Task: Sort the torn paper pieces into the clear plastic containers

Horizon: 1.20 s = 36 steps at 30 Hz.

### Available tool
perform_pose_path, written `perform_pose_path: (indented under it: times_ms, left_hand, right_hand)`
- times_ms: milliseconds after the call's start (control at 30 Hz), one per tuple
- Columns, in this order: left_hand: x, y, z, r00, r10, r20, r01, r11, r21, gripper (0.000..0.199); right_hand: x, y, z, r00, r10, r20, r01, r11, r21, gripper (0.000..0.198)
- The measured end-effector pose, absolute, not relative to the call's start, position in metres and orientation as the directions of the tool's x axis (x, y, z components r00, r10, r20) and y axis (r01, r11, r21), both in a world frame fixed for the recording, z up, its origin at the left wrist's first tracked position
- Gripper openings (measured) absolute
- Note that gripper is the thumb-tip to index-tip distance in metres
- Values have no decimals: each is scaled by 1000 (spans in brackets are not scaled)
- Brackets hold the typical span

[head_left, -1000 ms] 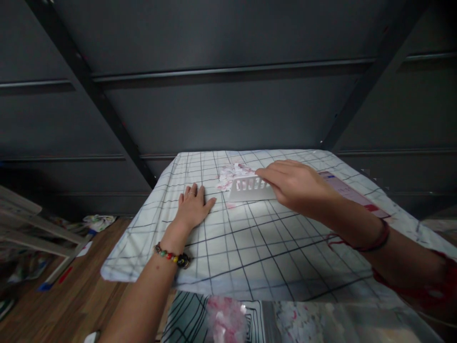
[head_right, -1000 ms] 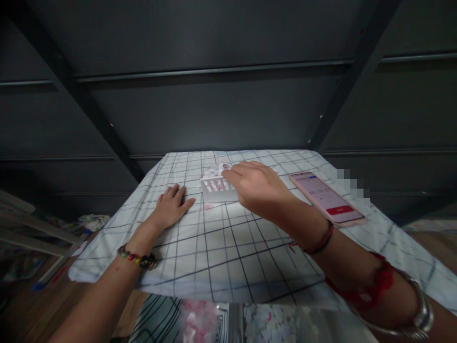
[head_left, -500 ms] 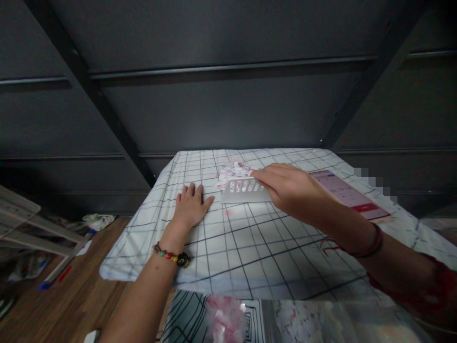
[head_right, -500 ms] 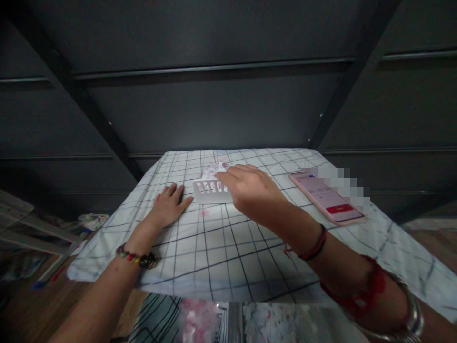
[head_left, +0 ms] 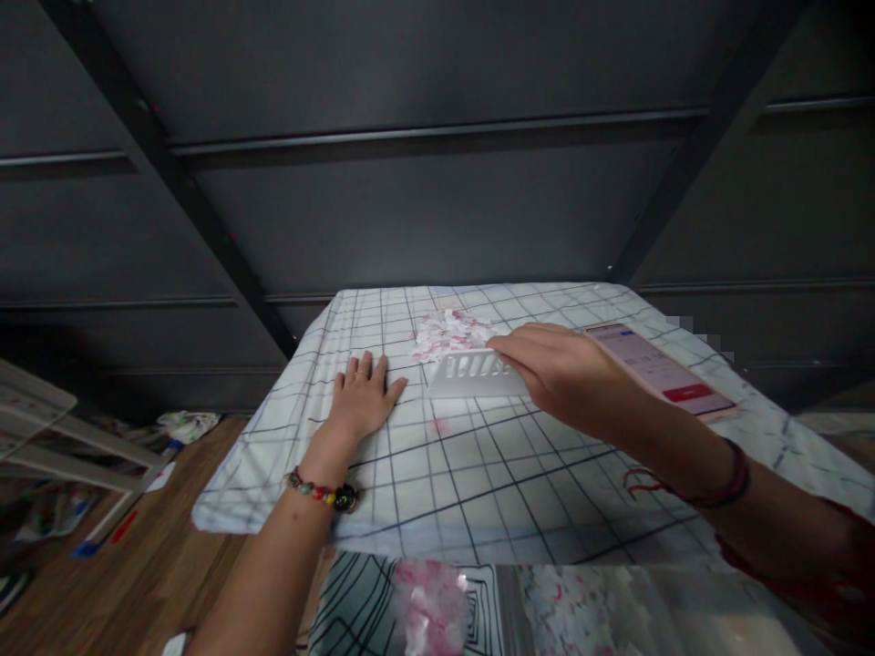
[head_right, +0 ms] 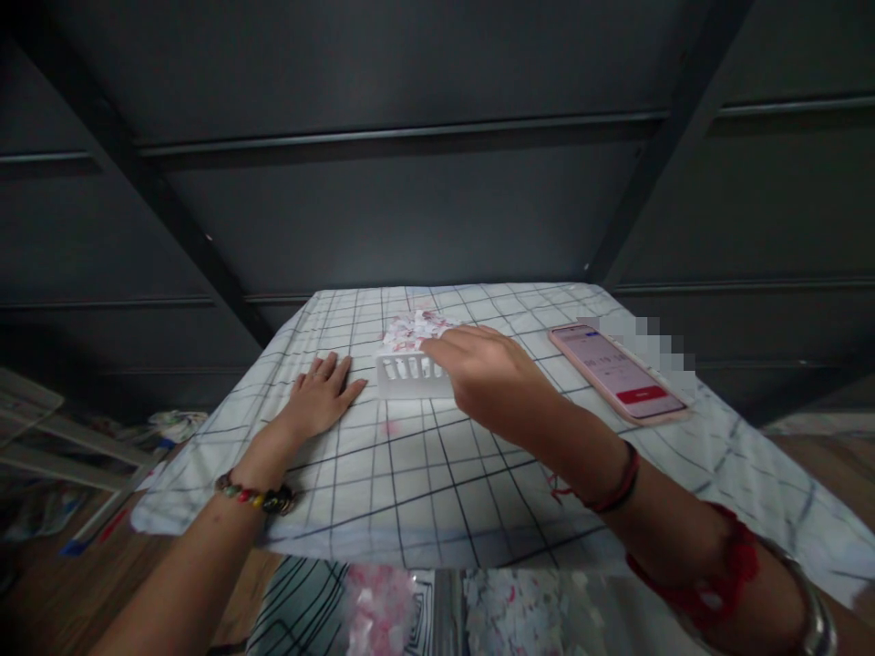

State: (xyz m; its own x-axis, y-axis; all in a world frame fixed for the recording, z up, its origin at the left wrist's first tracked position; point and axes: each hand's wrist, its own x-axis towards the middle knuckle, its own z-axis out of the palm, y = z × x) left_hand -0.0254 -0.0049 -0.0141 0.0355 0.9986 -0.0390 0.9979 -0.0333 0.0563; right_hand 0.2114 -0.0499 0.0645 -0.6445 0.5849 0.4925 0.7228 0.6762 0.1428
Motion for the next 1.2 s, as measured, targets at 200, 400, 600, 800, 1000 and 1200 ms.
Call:
perform_pose_path:
  times_ms: [200, 400, 600, 800, 1000, 1200]
  left_hand:
    - [-40, -37, -13, 168, 979, -116, 986, -165, 36, 63]
    - [-59, -71, -17, 296, 954, -50, 955, -298, -16, 62]
    - [-71, -89, -22, 395, 918, 41, 919, -394, -34, 64]
    - [-72, -92, -19, 408, 912, 35, 913, -407, -27, 66]
    - [-71, -92, -19, 396, 918, 11, 918, -396, -41, 66]
    - [-74, -90, -21, 407, 913, 41, 913, -407, -14, 67]
  right_hand:
    - [212, -73, 68, -607, 692, 392, 770, 633, 75, 29]
    - [211, -93, 65, -674, 505, 539, 670, 725, 158, 30]
    - [212, -93, 62, -625, 560, 543, 729, 668, 150, 31]
    - [205, -112, 60, -663, 460, 590, 651, 743, 153, 32]
    - [196, -137, 64, -680, 442, 585, 608, 785, 114, 35]
    - [195, -149, 69, -668, 454, 590, 610, 788, 86, 36]
